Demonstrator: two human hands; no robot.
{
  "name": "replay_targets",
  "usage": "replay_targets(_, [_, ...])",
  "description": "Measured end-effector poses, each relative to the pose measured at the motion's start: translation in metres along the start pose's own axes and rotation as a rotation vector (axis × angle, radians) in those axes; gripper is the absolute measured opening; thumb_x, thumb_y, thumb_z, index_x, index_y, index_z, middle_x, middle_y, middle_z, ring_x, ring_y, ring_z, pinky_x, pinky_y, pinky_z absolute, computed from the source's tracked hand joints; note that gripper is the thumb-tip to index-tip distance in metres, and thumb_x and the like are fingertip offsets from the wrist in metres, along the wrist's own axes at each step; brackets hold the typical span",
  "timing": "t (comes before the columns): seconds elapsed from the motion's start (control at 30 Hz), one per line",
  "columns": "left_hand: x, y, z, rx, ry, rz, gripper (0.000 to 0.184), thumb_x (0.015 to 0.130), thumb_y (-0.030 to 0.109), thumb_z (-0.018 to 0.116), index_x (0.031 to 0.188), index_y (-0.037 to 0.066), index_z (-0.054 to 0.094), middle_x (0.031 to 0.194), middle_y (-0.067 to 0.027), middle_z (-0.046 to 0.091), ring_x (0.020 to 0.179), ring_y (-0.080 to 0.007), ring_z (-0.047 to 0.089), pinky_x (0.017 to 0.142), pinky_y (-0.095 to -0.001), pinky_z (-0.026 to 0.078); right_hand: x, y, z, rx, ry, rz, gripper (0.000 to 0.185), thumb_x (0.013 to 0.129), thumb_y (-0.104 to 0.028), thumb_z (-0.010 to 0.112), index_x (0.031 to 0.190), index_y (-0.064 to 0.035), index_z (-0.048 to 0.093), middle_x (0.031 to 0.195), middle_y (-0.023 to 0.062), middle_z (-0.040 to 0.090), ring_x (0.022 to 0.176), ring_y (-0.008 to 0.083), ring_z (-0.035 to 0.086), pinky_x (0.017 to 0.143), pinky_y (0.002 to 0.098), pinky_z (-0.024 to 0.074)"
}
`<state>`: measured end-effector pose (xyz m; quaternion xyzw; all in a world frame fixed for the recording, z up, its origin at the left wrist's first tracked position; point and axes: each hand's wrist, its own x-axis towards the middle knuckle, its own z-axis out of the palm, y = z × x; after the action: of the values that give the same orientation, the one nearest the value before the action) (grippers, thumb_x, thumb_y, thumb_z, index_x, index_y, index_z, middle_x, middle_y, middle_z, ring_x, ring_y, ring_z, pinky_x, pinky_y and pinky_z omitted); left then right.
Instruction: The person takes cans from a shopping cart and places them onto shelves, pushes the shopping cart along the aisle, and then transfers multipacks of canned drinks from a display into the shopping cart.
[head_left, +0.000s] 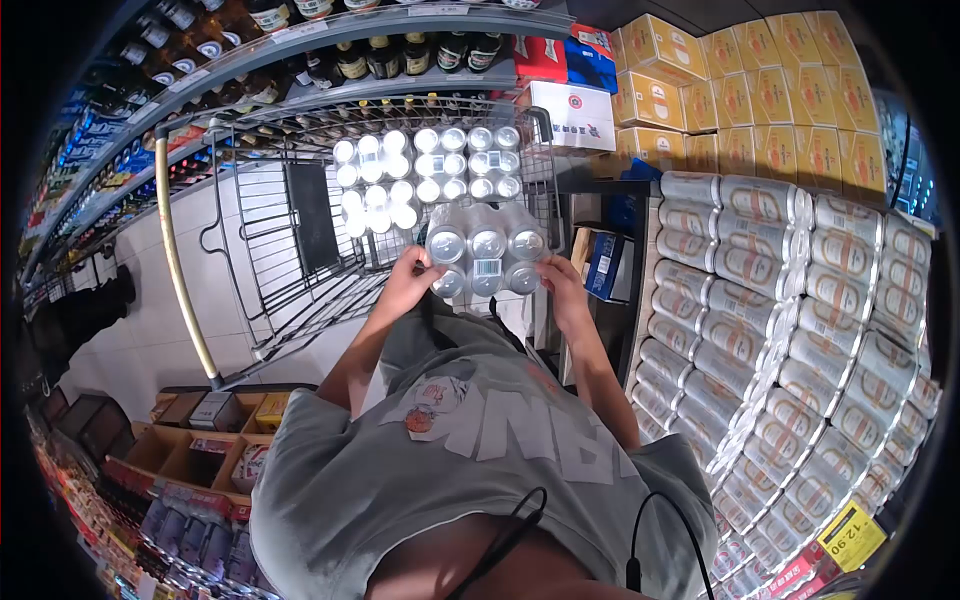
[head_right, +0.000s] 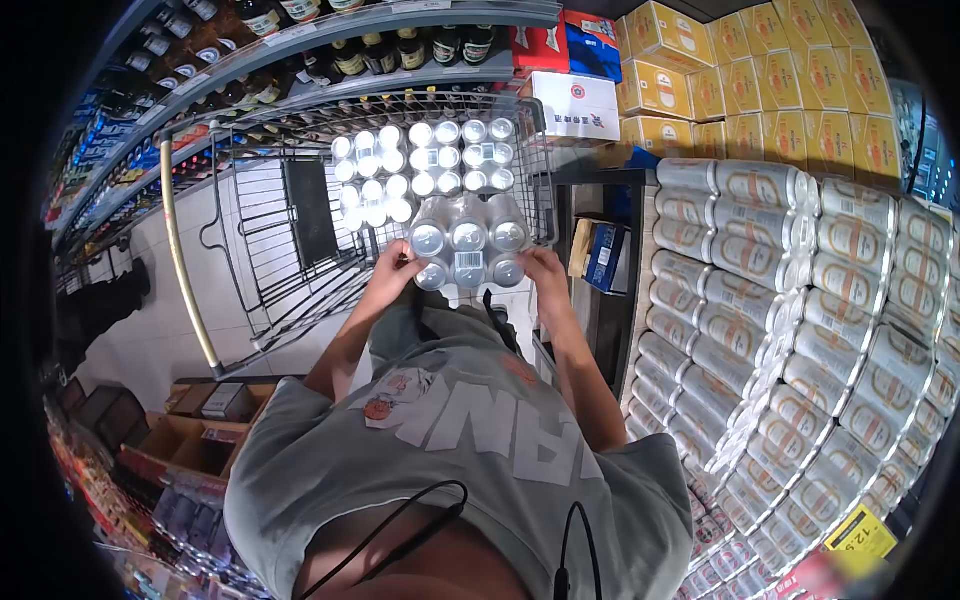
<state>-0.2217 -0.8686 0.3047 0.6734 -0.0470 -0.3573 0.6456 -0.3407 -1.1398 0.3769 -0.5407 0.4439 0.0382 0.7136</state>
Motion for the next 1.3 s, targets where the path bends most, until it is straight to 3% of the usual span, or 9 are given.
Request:
replay_targets(0.23, [0.065, -0.101, -0.015, -0.209, -0.031, -0.182, 0.022, 0.082, 0.010, 0.075, 0.082, 0.009, 0.052, 0.071, 0.0035, 0.049, 0.073, -0.0065, 0.049, 0.062, -0.0241, 0.039, 0.097, 0.036, 0.015, -0.146, 0.021, 0.199, 0.018, 0.084, -0.024, 0.062, 0.096, -0.0126, 0.068, 0.095, -0.0034, 0.064, 0.094, 0.0090, 0.054, 0.081, 0.0275, 0.0355])
replay_targets(0.43, [0.110, -0.150, -0.005, -0.291, 0.128, -0.638, 0.024, 0.082, 0.024, 0.070, 0.093, 0.005, 0.059, 0.076, -0.0004, 0.056, 0.069, -0.0097, 0.051, 0.063, -0.0267, 0.041, 0.174, 0.086, 0.019, -0.052, 0.119, 0.416, 0.028, 0.075, -0.031, 0.069, 0.093, -0.0094, 0.068, 0.090, 0.0002, 0.062, 0.089, 0.0148, 0.052, 0.080, 0.0324, 0.0378])
replay_targets(0.5, [0.126, -0.154, 0.006, -0.192, 0.196, -0.632, 0.024, 0.081, 0.025, 0.065, 0.093, 0.004, 0.065, 0.075, -0.0019, 0.060, 0.070, -0.0124, 0.055, 0.065, -0.0277, 0.043, 0.203, 0.113, 0.010, 0.029, 0.041, 0.384, 0.029, 0.074, -0.032, 0.071, 0.096, -0.0130, 0.067, 0.099, -0.0007, 0.060, 0.092, 0.0163, 0.049, 0.081, 0.0349, 0.0389])
replay_targets(0.6, [0.145, -0.180, 0.009, -0.259, 0.265, -0.577, 0.022, 0.079, 0.022, 0.063, 0.084, 0.003, 0.073, 0.076, -0.0041, 0.065, 0.073, -0.0137, 0.058, 0.067, -0.0298, 0.044, 0.225, 0.119, 0.013, 0.036, 0.163, 0.693, 0.041, 0.071, -0.032, 0.074, 0.108, -0.0189, 0.062, 0.117, -0.0002, 0.049, 0.105, 0.0206, 0.042, 0.085, 0.0399, 0.0400])
replay_targets(0.7, [0.152, -0.191, 0.006, -0.205, 0.161, -0.620, 0.024, 0.082, 0.029, 0.063, 0.098, 0.012, 0.065, 0.089, 0.0003, 0.059, 0.081, -0.0122, 0.053, 0.069, -0.0294, 0.041, 0.233, 0.135, 0.009, 0.049, 0.227, 0.741, 0.036, 0.074, -0.030, 0.072, 0.106, -0.0188, 0.061, 0.110, 0.0022, 0.050, 0.102, 0.0221, 0.046, 0.089, 0.0401, 0.0399])
replay_targets(0.93, [0.160, -0.194, -0.010, -0.093, 0.036, -0.678, 0.030, 0.083, 0.028, 0.062, 0.094, 0.001, 0.068, 0.075, -0.0038, 0.060, 0.070, -0.0125, 0.054, 0.059, -0.0302, 0.041, 0.204, 0.127, 0.008, -0.392, 0.119, 0.182, 0.056, 0.081, -0.024, 0.071, 0.133, -0.0107, 0.055, 0.120, 0.0071, 0.060, 0.104, 0.0220, 0.058, 0.090, 0.0336, 0.0450])
replay_targets(1.17, [0.177, -0.183, -0.032, 0.221, -0.144, -0.670, 0.040, 0.082, 0.028, 0.064, 0.115, 0.006, 0.059, 0.077, -0.0003, 0.062, 0.066, -0.0116, 0.058, 0.055, -0.0259, 0.042, 0.126, 0.122, 0.005, -0.438, 0.082, -0.036, 0.025, 0.088, -0.021, 0.063, 0.107, -0.0051, 0.067, 0.093, 0.0061, 0.069, 0.088, 0.0144, 0.063, 0.081, 0.0298, 0.0505])
replay_targets(1.23, [0.187, -0.154, -0.030, 0.310, -0.349, -0.690, 0.040, 0.087, 0.031, 0.057, 0.122, 0.011, 0.055, 0.107, -0.0034, 0.066, 0.084, -0.0129, 0.060, 0.069, -0.0319, 0.044, 0.103, 0.125, 0.005, -0.398, 0.131, -0.139, 0.023, 0.088, -0.018, 0.061, 0.103, -0.0026, 0.067, 0.092, 0.0076, 0.069, 0.087, 0.0156, 0.064, 0.081, 0.0317, 0.0511])
replay_targets(1.3, [0.184, -0.109, -0.008, 0.415, -0.407, -0.588, 0.036, 0.087, 0.031, 0.058, 0.117, 0.010, 0.058, 0.101, -0.0029, 0.068, 0.082, -0.0120, 0.059, 0.066, -0.0311, 0.043, 0.090, 0.154, -0.006, -0.281, 0.064, -0.121, 0.023, 0.088, -0.018, 0.060, 0.101, -0.0009, 0.067, 0.090, 0.0091, 0.068, 0.084, 0.0173, 0.064, 0.079, 0.0316, 0.0510])
